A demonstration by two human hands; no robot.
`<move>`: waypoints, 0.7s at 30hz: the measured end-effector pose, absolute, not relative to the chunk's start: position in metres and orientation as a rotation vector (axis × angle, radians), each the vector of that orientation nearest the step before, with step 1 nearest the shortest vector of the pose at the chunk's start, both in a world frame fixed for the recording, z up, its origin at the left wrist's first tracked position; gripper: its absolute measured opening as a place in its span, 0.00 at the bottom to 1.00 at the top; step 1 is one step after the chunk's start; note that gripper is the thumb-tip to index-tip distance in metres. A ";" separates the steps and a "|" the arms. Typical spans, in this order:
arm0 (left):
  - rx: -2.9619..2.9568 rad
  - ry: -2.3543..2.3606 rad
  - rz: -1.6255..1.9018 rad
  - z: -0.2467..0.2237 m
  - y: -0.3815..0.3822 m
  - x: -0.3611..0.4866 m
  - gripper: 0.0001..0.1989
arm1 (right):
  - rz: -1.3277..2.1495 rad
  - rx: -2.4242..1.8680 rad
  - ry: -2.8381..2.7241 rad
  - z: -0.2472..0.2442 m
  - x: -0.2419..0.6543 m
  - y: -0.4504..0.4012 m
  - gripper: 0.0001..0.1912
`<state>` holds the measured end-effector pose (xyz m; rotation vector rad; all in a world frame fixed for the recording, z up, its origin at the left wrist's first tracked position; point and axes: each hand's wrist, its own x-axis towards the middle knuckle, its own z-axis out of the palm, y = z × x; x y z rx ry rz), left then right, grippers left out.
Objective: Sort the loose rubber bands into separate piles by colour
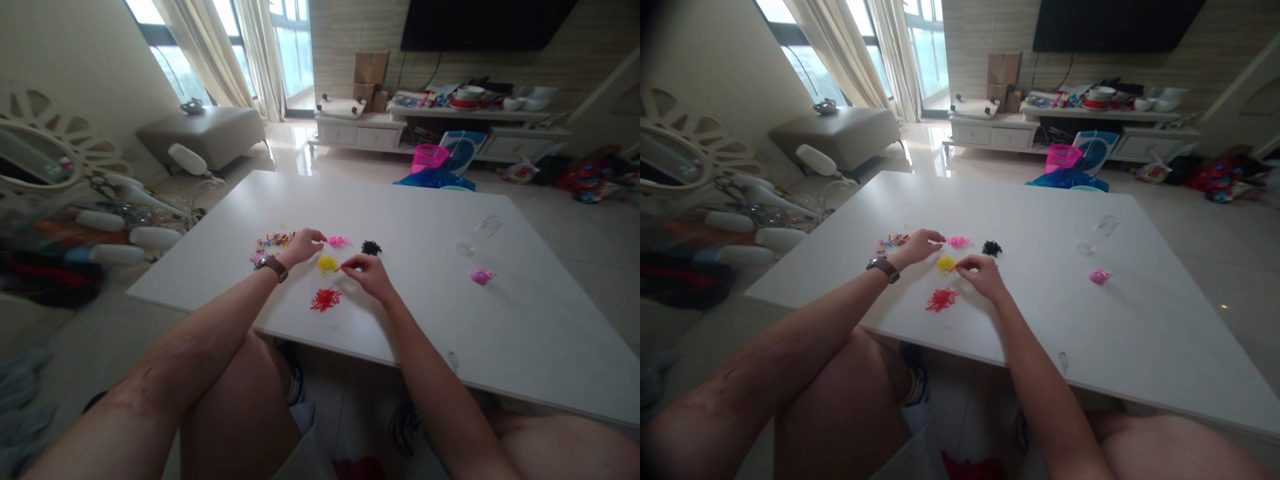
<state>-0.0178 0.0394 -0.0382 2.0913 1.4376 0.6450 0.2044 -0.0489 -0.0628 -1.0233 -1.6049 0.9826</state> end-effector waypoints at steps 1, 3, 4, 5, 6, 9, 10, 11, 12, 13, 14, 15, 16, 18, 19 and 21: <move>2.087 1.437 0.645 -0.038 0.039 -0.019 0.12 | 1.019 -1.002 -1.638 -0.063 0.202 -0.051 0.07; 2.083 1.438 0.642 -0.037 0.038 -0.021 0.12 | 1.078 -0.976 -1.703 -0.063 0.199 -0.053 0.06; 2.084 1.439 0.641 -0.036 0.037 -0.022 0.12 | 1.098 -0.970 -1.731 -0.064 0.197 -0.055 0.05; 2.086 1.438 0.643 -0.035 0.037 -0.022 0.12 | 1.113 -0.965 -1.759 -0.064 0.196 -0.056 0.05; 2.087 1.434 0.647 -0.035 0.036 -0.022 0.12 | 1.123 -0.959 -1.786 -0.065 0.194 -0.056 0.04; 2.095 1.417 0.660 -0.033 0.034 -0.022 0.12 | 1.126 -0.921 -1.867 -0.065 0.192 -0.058 0.04; 2.099 1.411 0.660 -0.033 0.034 -0.022 0.12 | 1.124 -0.903 -1.890 -0.065 0.192 -0.058 0.04; 2.101 1.407 0.658 -0.033 0.034 -0.022 0.12 | 1.122 -0.887 -1.909 -0.065 0.191 -0.058 0.05; 2.101 1.405 0.655 -0.033 0.034 -0.022 0.12 | 1.120 -0.874 -1.924 -0.065 0.191 -0.058 0.05; 2.097 1.404 0.653 -0.033 0.034 -0.022 0.13 | 1.119 -0.864 -1.934 -0.064 0.191 -0.058 0.05; 2.092 1.404 0.651 -0.033 0.034 -0.022 0.13 | 1.117 -0.856 -1.943 -0.064 0.191 -0.058 0.04; 2.087 1.404 0.649 -0.033 0.033 -0.023 0.13 | 1.116 -0.848 -1.953 -0.063 0.191 -0.059 0.04; 2.083 1.405 0.648 -0.033 0.033 -0.023 0.13 | 1.115 -0.838 -1.962 -0.063 0.191 -0.059 0.04; 2.081 1.406 0.643 -0.033 0.033 -0.023 0.13 | 1.114 -0.818 -1.985 -0.063 0.191 -0.059 0.04; 2.084 1.408 0.640 -0.033 0.033 -0.024 0.13 | 1.114 -0.810 -1.995 -0.064 0.191 -0.059 0.04; 2.090 1.409 0.634 -0.032 0.032 -0.024 0.13 | 1.117 -0.810 -2.010 -0.065 0.191 -0.060 0.04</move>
